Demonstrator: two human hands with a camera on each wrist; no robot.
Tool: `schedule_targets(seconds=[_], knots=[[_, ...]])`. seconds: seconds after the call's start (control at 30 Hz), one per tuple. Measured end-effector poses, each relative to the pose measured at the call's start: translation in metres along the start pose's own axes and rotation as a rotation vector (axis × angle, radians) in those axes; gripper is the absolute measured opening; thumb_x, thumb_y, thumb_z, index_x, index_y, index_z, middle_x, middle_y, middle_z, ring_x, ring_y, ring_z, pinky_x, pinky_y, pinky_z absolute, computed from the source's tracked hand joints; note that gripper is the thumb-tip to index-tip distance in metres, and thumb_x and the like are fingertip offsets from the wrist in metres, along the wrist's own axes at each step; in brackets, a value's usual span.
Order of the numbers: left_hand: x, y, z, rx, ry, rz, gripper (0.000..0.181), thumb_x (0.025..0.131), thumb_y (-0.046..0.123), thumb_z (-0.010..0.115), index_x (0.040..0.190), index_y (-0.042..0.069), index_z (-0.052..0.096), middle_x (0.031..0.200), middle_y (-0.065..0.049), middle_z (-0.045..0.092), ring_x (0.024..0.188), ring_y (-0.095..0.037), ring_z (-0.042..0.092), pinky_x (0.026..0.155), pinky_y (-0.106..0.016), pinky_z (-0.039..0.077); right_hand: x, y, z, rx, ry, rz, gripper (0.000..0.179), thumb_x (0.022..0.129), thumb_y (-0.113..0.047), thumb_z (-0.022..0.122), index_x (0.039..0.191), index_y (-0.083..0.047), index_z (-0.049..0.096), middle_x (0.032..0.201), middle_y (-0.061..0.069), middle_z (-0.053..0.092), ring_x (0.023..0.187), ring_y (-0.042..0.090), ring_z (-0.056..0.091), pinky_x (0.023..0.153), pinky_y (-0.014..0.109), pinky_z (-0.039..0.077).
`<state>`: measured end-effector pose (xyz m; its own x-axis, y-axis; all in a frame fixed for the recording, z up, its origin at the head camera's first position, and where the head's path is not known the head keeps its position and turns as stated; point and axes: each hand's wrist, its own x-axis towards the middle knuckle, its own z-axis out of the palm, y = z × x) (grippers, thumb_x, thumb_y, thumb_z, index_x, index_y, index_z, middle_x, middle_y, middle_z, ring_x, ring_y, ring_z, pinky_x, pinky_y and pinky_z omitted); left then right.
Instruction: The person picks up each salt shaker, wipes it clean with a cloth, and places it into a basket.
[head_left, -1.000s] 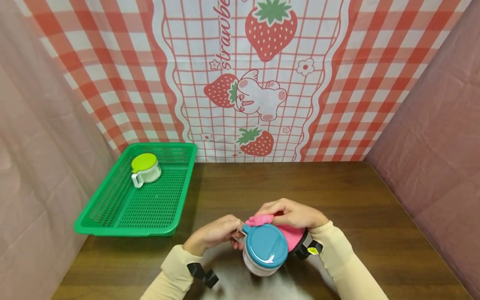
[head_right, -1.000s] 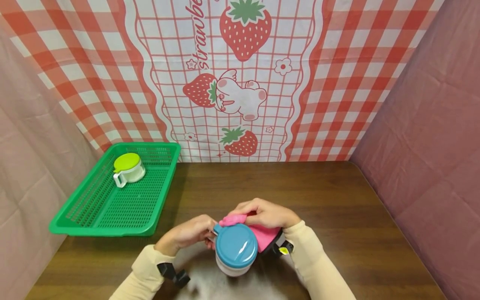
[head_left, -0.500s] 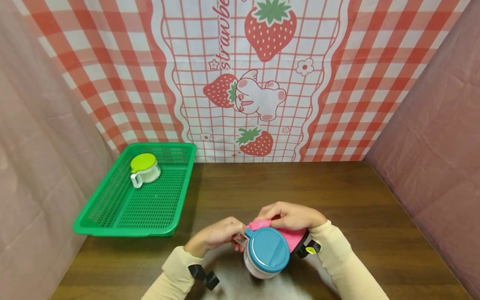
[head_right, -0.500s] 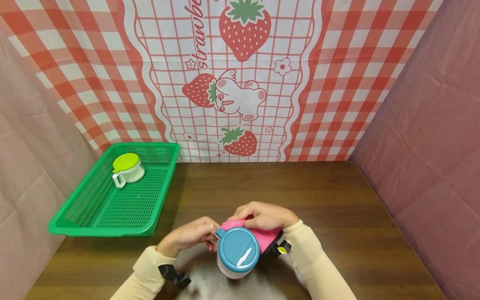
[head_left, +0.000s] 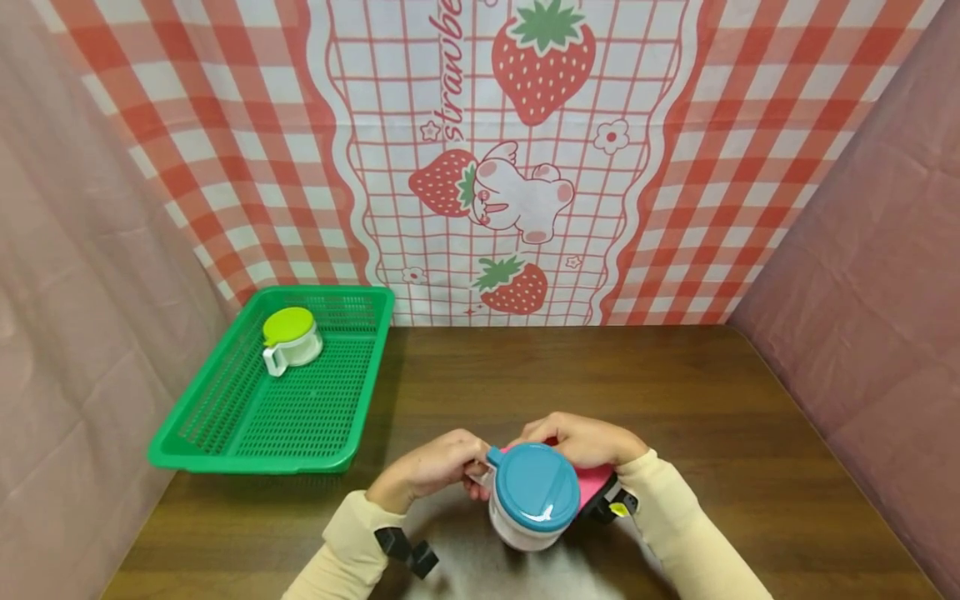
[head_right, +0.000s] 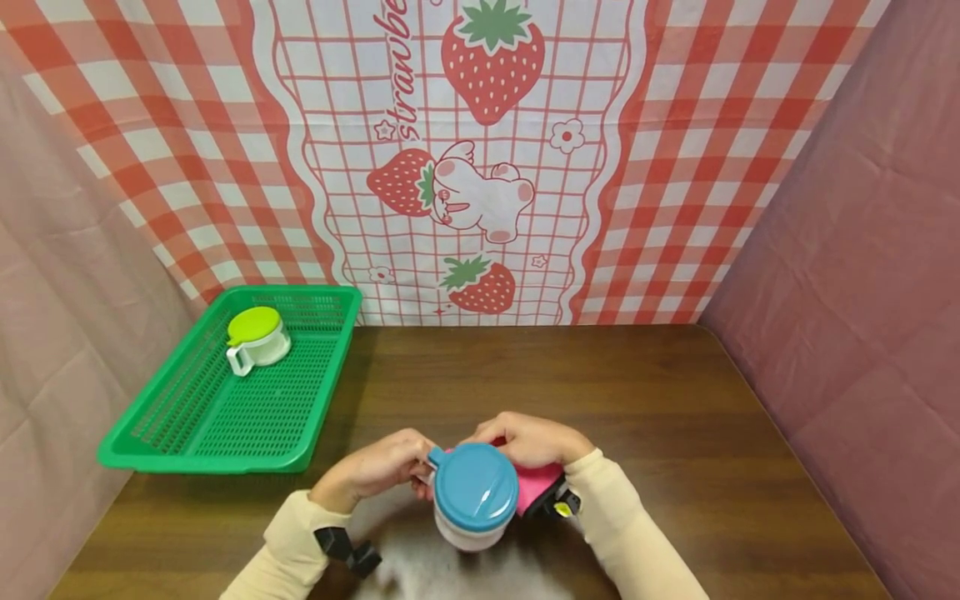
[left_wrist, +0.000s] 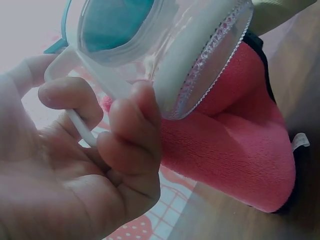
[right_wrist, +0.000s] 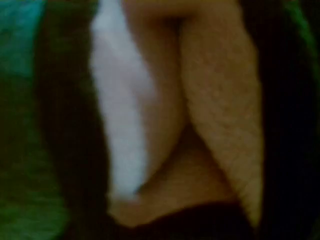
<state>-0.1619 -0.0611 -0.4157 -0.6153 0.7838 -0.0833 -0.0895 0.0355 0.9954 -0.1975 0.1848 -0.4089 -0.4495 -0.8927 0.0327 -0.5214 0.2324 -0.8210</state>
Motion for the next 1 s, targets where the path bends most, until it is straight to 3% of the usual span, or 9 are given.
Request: schedule_targets(seconds=[0.37,0.67,1.0], knots=[[-0.002,-0.001,-0.004,-0.046,-0.006,-0.003,0.024,0.083,0.015,0.037,0.06,0.012,0.034,0.059,0.003,0.047,0.059,-0.004,0.058,0.058,-0.021,0.046,-0.001,0.005,0.009,0.093,0.083,-0.045,0.03,0.097,-0.014,0.055,0.125,-0.011,0.066,0.12,0.006,0.069,0.107,0.009,0.062,0.092,0.029,0.051],[-0.003,-0.001,-0.005,-0.048,-0.007,-0.031,0.024,0.083,0.017,0.037,0.059,0.013,0.034,0.058,0.006,0.044,0.059,-0.003,0.058,0.058,-0.021,0.046,-0.005,0.004,0.011,0.178,0.162,0.016,0.03,0.096,-0.01,0.056,0.124,-0.003,0.065,0.121,0.014,0.068,0.109,0.007,0.06,0.094,0.027,0.049],[-0.003,-0.001,-0.005,-0.034,-0.008,-0.022,0.025,0.083,0.017,0.037,0.059,0.011,0.033,0.061,0.004,0.051,0.059,-0.003,0.057,0.057,-0.021,0.046,-0.014,-0.004,0.005,0.249,0.235,-0.038,0.033,0.095,-0.001,0.053,0.127,0.0,0.061,0.122,0.001,0.068,0.113,0.012,0.062,0.097,0.025,0.048]])
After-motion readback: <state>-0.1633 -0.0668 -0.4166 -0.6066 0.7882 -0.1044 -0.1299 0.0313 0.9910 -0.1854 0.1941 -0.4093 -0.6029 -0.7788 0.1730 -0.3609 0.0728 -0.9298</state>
